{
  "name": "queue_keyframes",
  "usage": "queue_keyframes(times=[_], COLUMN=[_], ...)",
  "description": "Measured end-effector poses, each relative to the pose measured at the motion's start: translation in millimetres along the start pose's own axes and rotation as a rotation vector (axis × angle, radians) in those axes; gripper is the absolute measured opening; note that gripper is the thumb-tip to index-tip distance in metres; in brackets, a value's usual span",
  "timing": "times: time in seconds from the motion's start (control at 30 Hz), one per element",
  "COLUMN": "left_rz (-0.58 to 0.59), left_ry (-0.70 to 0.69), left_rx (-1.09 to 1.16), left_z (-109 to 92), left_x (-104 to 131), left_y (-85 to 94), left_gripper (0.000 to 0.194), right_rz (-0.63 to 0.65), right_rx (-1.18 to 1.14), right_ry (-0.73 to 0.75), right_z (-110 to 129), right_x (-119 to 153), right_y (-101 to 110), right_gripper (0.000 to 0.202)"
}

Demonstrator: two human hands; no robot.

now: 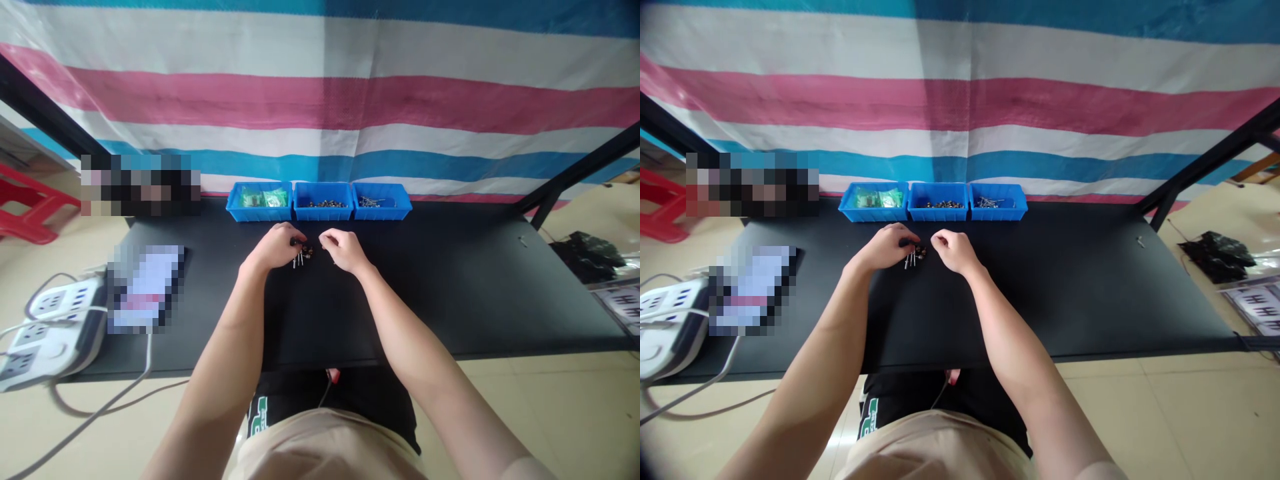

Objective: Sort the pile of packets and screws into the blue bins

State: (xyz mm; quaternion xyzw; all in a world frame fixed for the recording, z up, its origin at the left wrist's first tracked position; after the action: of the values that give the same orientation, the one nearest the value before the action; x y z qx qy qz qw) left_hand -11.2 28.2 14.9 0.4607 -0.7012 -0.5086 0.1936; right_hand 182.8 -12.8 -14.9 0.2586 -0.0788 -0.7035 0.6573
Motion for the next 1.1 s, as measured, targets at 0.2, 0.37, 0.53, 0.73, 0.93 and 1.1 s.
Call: queue_keyframes(times=[0.2,0.37,0.53,0.73,0.93,1.1], left_rz=[-0.024,-0.061,-0.134,-0.243,-0.26,-0.259], left_ry=[0.06,0.103,0.115,0.065,0.031,0.043], left_rx=[-0.004,0.033,0.087,0.348,0.426,0.474], left_z=[14.2,19.4,9.1,-19.5,-30.2,-34.9], left_x=[-0.5,-0.3,-0.4,-1.3,0.3,1.7], left_y=[-7.4,-9.3,-7.9,-9.0,-9.0,-11.0], left_gripper=[0.039,0.028,0.024,0.023,0.021,0.019], right_rz=[0.002,-0.004,-0.022,-0.126,-0.13,-0.14], right_rx=[0.004,0.028,0.01,-0.077,-0.217,-0.236], right_ry=[-0.012,0.001,0.023,0.024,-0.001,-0.015], right_z=[-0.1,-1.6,-4.2,-5.3,-5.3,-1.5], right_x=[0.5,0.0,0.3,0.9,1.0,0.8], right_y=[-0.9,-2.6,-5.0,-5.1,-3.0,-0.7], right_gripper=[0.024,0.023,0.022,0.031,0.03,0.033])
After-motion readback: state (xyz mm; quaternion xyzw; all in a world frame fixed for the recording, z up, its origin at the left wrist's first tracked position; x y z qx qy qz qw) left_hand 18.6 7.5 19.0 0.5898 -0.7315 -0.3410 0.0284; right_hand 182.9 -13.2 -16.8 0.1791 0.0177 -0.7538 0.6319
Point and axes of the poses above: each hand's wrist, its own x-axis away from the middle knuckle, its own y-axis out of the back of the hand, z = x × y, the point moved 1 cm from there along -x, towards the middle knuckle, and after that the axes turned 7 degrees about -z, right-handed, at the moved point
